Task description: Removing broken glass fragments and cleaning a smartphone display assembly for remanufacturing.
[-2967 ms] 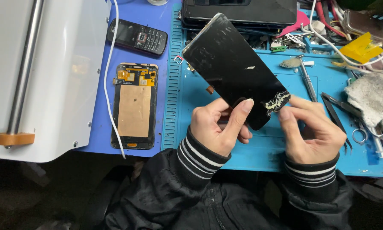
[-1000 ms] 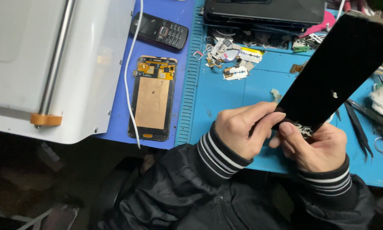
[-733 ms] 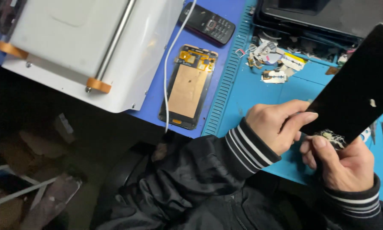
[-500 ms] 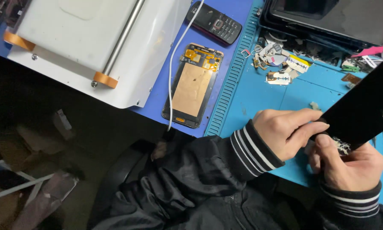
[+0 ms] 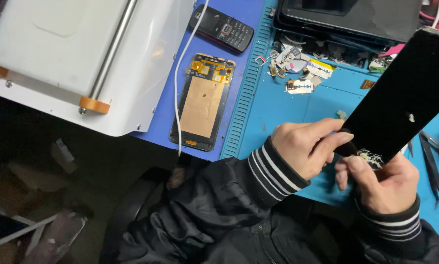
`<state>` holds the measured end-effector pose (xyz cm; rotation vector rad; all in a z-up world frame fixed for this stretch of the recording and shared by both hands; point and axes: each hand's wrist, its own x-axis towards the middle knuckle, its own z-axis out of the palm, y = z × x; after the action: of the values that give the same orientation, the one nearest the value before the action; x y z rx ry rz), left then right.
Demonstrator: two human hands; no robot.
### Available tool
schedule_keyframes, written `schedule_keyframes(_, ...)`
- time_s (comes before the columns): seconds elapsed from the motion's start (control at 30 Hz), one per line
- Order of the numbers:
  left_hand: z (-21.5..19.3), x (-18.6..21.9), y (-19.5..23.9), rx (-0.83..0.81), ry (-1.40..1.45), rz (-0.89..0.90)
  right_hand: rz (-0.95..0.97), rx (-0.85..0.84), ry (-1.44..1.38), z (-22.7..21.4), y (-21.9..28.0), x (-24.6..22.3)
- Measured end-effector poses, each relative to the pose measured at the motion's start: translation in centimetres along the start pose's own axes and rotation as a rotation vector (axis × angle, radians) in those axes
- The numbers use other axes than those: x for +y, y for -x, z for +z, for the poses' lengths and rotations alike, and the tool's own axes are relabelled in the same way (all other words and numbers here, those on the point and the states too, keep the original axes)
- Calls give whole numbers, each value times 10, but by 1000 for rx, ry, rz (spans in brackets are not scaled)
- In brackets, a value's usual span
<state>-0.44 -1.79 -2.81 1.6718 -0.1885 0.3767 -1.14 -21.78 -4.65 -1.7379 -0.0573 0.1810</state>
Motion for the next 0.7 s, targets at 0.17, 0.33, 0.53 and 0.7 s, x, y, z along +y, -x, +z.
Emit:
schedule_keyframes(0.17,-3,3,-1,-38,-21,-23,-11,35,57,14,-3,-16)
schedule_keyframes(0.33,-6,6,-5,-40,20,-101,28,-62,-56,0,-4,3)
schedule_keyframes(0.53,-4,6,-3,-47,21,-71,45,-67,-119,-1,-1,4)
schedule_keyframes(0.7,-6,10,-3,-26,-5,-27,31,75,107,16,-2,-15)
